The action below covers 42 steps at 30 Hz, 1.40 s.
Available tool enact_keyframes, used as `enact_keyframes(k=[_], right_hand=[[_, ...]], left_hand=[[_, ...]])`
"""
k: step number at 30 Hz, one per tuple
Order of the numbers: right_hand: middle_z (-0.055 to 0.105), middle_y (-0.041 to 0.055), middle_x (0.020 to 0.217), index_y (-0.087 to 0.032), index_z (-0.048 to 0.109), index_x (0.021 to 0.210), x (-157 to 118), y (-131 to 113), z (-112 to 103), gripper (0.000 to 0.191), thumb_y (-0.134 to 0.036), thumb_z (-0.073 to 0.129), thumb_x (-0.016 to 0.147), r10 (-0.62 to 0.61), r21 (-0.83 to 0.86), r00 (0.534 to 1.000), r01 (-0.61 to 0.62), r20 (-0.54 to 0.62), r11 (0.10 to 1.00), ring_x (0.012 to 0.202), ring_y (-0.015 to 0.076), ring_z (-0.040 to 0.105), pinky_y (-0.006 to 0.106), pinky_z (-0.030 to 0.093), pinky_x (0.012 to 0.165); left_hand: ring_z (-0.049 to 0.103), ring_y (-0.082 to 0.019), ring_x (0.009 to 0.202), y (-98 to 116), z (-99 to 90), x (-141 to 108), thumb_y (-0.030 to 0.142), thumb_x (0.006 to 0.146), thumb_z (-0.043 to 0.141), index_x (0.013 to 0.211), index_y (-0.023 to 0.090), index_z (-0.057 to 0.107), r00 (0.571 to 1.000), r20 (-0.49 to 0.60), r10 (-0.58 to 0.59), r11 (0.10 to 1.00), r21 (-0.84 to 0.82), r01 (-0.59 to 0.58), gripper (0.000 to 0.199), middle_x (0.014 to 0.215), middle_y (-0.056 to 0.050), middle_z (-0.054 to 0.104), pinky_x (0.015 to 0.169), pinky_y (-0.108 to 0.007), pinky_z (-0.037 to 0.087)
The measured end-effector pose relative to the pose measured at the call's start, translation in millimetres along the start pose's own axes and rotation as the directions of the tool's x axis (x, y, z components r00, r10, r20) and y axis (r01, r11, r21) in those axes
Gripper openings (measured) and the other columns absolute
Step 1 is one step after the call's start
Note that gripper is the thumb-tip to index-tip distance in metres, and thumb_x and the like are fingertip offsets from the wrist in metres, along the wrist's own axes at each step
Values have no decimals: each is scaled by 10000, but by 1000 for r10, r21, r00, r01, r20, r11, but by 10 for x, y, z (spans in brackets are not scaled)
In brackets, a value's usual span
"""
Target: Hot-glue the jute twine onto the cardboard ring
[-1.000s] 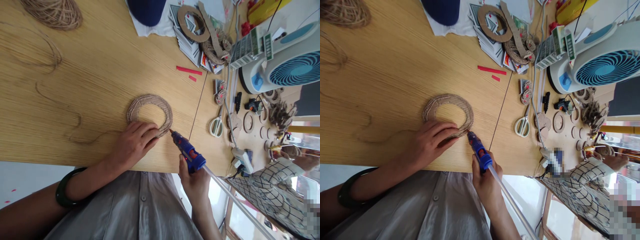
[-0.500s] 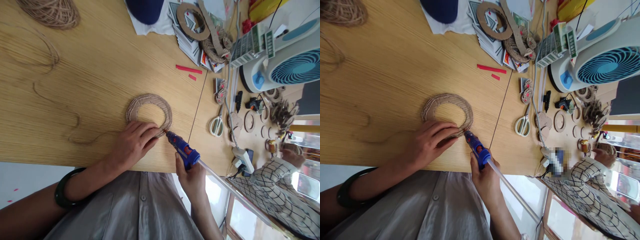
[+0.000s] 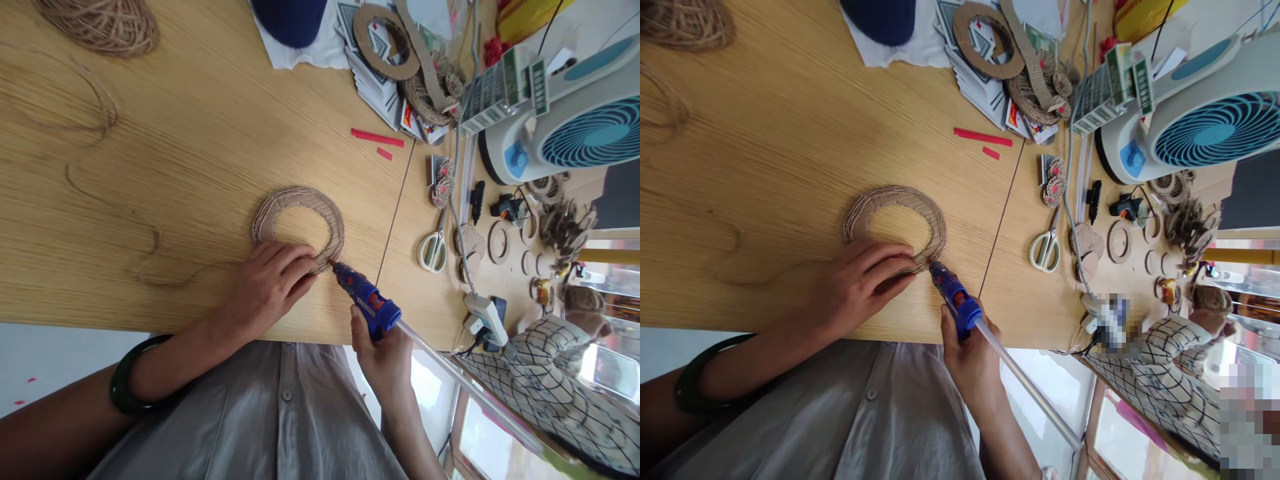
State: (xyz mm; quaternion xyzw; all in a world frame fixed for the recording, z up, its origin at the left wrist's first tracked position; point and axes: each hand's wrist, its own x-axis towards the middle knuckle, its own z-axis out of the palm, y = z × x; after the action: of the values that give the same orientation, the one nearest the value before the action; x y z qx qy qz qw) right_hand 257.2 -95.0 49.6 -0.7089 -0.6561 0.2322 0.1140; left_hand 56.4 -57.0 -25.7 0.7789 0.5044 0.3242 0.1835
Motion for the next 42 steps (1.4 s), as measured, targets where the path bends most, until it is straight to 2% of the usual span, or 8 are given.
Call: enact_keyframes(k=[8, 14, 17, 21, 27, 32, 35, 42], right_hand=[[527, -8, 433, -176, 655, 673, 36, 91, 49, 405, -468, 551, 934, 37, 137, 993, -21, -115, 990, 435, 160, 545, 252, 426, 455], [520, -23, 433, -177, 619, 675, 160, 249, 88, 425, -515, 553, 924, 131, 236, 987, -106, -90, 966, 415, 134, 493, 248, 397, 451], [522, -30, 441, -181, 589, 674, 282, 266, 60, 423, -527, 556, 915, 165, 342, 984, -132, -70, 930, 392, 114, 471, 236, 387, 437], [526, -31, 450, -189, 566, 682, 414, 221, 15, 406, -522, 547, 912, 170, 439, 985, -143, -23, 887, 390, 111, 472, 228, 385, 425], [527, -18, 451, -196, 584, 677, 377, 230, 58, 378, -486, 547, 916, 81, 379, 997, -72, -9, 922, 419, 136, 497, 240, 381, 427], [588, 18, 528, -179, 601, 687, 275, 250, 71, 356, -455, 544, 905, 46, 256, 995, -22, -88, 966, 450, 145, 529, 244, 391, 440], [613, 27, 554, -173, 612, 697, 271, 221, 87, 346, -438, 538, 906, 9, 216, 996, 9, -83, 976, 452, 144, 542, 242, 400, 445], [611, 31, 551, -177, 607, 691, 342, 146, 122, 336, -428, 536, 904, 19, 195, 997, -4, -72, 981, 453, 153, 551, 250, 413, 444]], left_hand=[[628, -221, 1108, 48, -48, -37, 226, 950, 606, 1203, 175, 587, 1000, -2, -26, 1000, -11, 25, 258, 1214, -80, 657, 991, -383, 500], [645, -251, 1071, 15, -202, -53, 224, 925, 639, 1179, 204, 613, 1000, -9, 12, 990, 144, -10, 256, 1145, -56, 698, 970, -444, 488], [658, -227, 983, -42, -153, -23, 242, 945, 615, 1155, 198, 617, 999, 11, 32, 985, 167, -34, 215, 1085, -51, 707, 922, -413, 514], [650, -233, 1049, -37, 16, 126, 248, 948, 613, 1258, 186, 568, 1000, 6, 10, 984, 175, -11, 319, 1159, -68, 683, 938, -392, 534], [663, -229, 1085, 56, 97, 310, 337, 901, 686, 1366, 172, 469, 994, -47, -94, 994, 44, 96, 539, 1227, -98, 638, 875, -342, 583], [650, -222, 1090, 17, 17, 229, 332, 924, 655, 1169, 193, 603, 996, -70, -57, 998, 19, 58, 287, 1150, -63, 664, 973, -378, 544], [650, -207, 1077, -46, 26, 174, 312, 937, 632, 1040, 195, 641, 993, -61, -101, 994, -56, 98, 155, 1126, -55, 653, 977, -369, 537], [632, -202, 1090, -95, 69, 140, 293, 937, 625, 932, 201, 622, 991, -30, -132, 985, -119, 128, 92, 1142, -49, 631, 968, -355, 529]])
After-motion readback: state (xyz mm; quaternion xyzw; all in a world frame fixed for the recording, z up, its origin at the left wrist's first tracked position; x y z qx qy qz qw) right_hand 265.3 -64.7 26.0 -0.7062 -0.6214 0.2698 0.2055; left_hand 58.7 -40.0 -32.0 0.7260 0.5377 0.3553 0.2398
